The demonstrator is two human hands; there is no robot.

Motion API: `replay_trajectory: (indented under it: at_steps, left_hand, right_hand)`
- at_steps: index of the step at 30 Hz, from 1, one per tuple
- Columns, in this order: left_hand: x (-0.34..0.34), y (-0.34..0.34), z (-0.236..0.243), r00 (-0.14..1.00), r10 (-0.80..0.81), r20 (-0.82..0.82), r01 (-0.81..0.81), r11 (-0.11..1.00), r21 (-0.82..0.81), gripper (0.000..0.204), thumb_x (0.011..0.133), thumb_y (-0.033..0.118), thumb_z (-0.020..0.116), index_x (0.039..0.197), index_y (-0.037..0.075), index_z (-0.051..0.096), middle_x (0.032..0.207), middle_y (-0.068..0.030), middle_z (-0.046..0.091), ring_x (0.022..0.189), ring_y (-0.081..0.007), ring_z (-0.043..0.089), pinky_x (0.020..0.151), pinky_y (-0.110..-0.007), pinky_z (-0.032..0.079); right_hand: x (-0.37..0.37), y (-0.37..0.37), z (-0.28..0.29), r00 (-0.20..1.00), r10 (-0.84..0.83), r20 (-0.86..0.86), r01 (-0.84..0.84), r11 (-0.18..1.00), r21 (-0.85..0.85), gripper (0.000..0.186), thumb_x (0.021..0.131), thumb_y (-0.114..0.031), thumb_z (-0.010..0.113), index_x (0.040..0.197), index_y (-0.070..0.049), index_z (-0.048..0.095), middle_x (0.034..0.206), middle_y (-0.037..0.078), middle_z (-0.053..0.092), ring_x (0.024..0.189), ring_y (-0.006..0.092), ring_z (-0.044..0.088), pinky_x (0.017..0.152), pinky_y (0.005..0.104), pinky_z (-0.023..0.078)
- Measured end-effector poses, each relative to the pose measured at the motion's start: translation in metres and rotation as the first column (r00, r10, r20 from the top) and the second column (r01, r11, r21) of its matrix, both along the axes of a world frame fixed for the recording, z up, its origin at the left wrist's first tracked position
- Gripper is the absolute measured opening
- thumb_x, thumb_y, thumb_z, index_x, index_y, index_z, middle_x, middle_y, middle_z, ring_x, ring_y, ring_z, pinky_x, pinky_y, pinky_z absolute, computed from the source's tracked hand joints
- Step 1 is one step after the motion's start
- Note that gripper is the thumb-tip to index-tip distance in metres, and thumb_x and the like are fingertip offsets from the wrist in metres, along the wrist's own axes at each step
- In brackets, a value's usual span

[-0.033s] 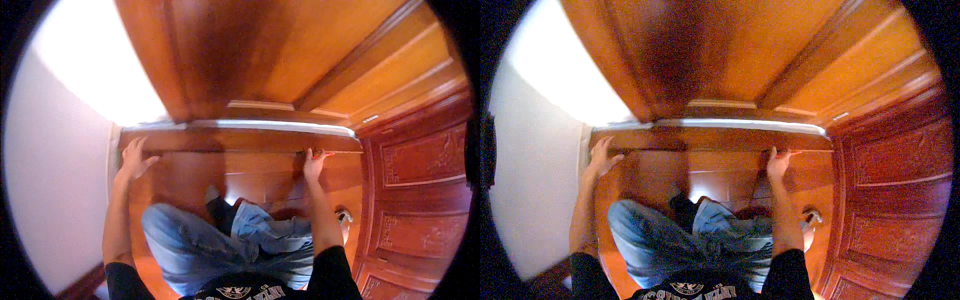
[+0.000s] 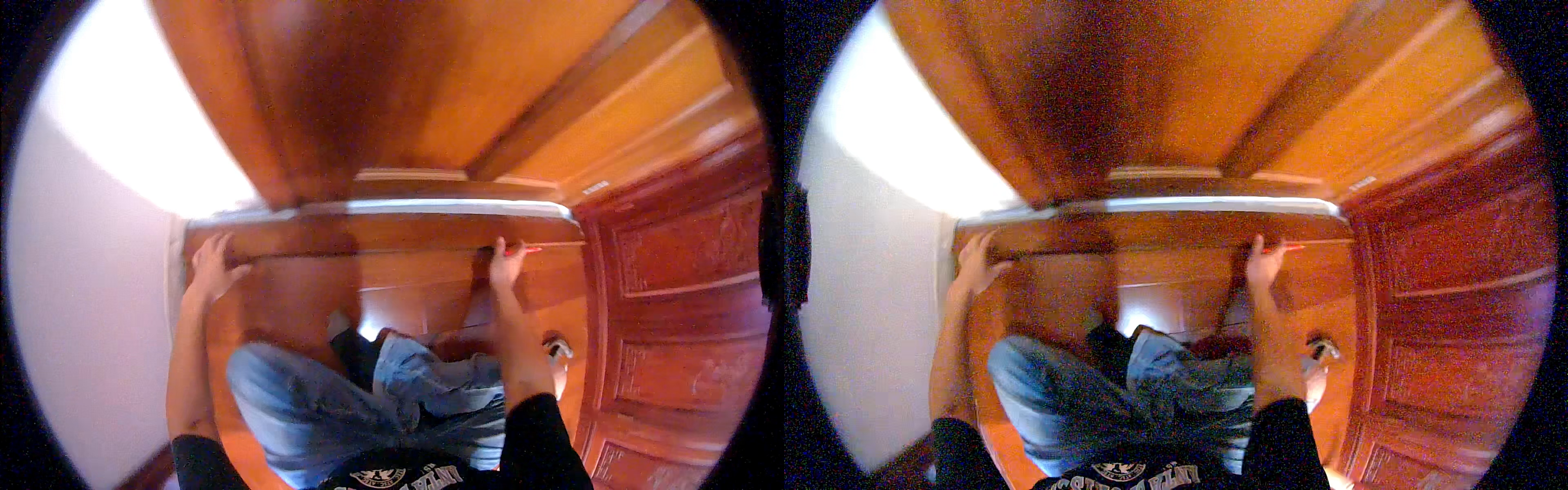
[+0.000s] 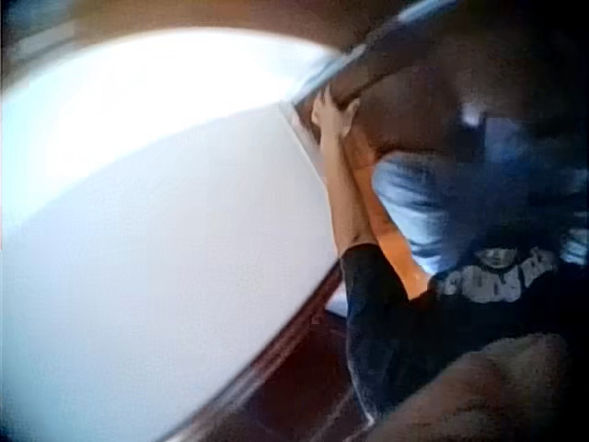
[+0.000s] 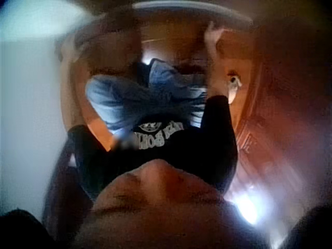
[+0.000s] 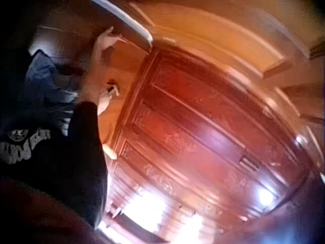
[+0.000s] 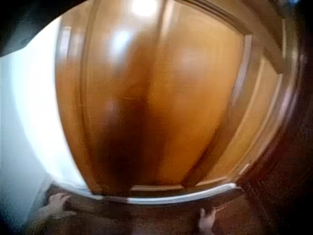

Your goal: The person uses a utility knife to trim the edge of a wooden floor plank while sitting on the floor. They then place the plank into position, mark it with a pencil, and use a ruler to draw a straight line for cutting.

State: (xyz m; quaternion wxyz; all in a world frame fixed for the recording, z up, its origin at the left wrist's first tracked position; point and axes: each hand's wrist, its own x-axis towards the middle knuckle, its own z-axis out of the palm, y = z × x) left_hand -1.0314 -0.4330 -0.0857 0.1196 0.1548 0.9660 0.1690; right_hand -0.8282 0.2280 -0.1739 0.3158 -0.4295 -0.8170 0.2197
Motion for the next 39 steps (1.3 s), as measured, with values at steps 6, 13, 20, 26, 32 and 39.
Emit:
replay_trajectory:
  at_steps: [6,13,20,26,32,39]
  left_hand:
    - [-0.020,0.016,-0.008,0.977,-0.109,0.185,0.162,0.940,-0.299,0.136,0.058,0.050,0.100,0.168,0.007,0.033,0.172,-0.0222,0.034,0.160,-0.0421,0.029,0.132,-0.059,0.015]
    - [-0.047,-0.047,-0.110,0.942,-0.296,-0.155,0.290,0.955,-0.065,0.135,0.051,0.049,0.098,0.163,0.003,0.040,0.162,-0.0209,0.049,0.154,-0.0428,0.038,0.130,-0.056,0.020]
    - [-0.040,-0.039,-0.129,0.900,-0.349,-0.261,0.340,0.937,-0.079,0.124,0.067,0.070,0.086,0.161,0.001,0.044,0.159,-0.0225,0.053,0.149,-0.0453,0.042,0.127,-0.059,0.021]
    - [-0.017,-0.065,-0.106,0.904,-0.312,-0.291,0.280,0.949,-0.148,0.119,0.073,0.079,0.079,0.160,0.003,0.048,0.160,-0.0229,0.051,0.149,-0.0465,0.042,0.125,-0.061,0.025]
    - [-0.012,-0.008,-0.053,0.929,-0.292,-0.229,0.271,0.955,-0.120,0.100,0.066,0.056,0.095,0.147,0.006,0.063,0.152,-0.0184,0.060,0.147,-0.0399,0.048,0.124,-0.056,0.032]
    - [-0.008,0.025,-0.074,0.921,-0.309,-0.238,0.308,0.950,-0.043,0.100,0.066,0.060,0.093,0.153,0.022,0.061,0.154,-0.0117,0.057,0.148,-0.0360,0.045,0.125,-0.056,0.028]
  right_hand:
    - [-0.018,-0.034,-0.007,0.984,-0.169,-0.063,0.172,0.984,0.044,0.081,0.096,-0.041,0.078,0.152,0.008,0.048,0.147,0.035,0.057,0.138,0.0496,0.054,0.119,0.0551,0.041]
    - [-0.019,-0.041,-0.057,0.945,-0.281,0.169,0.280,0.959,0.031,0.076,0.100,-0.046,0.067,0.157,-0.003,0.042,0.158,0.025,0.050,0.151,0.0433,0.041,0.128,0.0552,0.028]
    - [-0.017,-0.029,-0.041,0.949,-0.240,0.206,0.243,0.970,0.009,0.077,0.103,-0.046,0.064,0.159,0.001,0.040,0.158,0.029,0.051,0.152,0.0450,0.041,0.128,0.0572,0.025]
    - [-0.040,-0.046,-0.044,0.948,-0.251,0.195,0.205,0.952,0.228,0.064,0.101,-0.040,0.066,0.147,0.002,0.055,0.151,0.030,0.056,0.142,0.0457,0.051,0.122,0.0573,0.037]
    - [0.017,-0.033,-0.061,0.985,-0.138,0.103,0.121,0.980,0.157,0.042,0.101,-0.021,0.067,0.134,0.005,0.063,0.127,0.026,0.069,0.113,0.0443,0.067,0.102,0.0514,0.053]
    - [0.052,0.030,-0.061,0.926,-0.275,0.259,0.210,0.945,0.252,0.060,0.108,-0.043,0.057,0.153,-0.003,0.053,0.153,0.022,0.059,0.141,0.0412,0.054,0.118,0.0509,0.042]
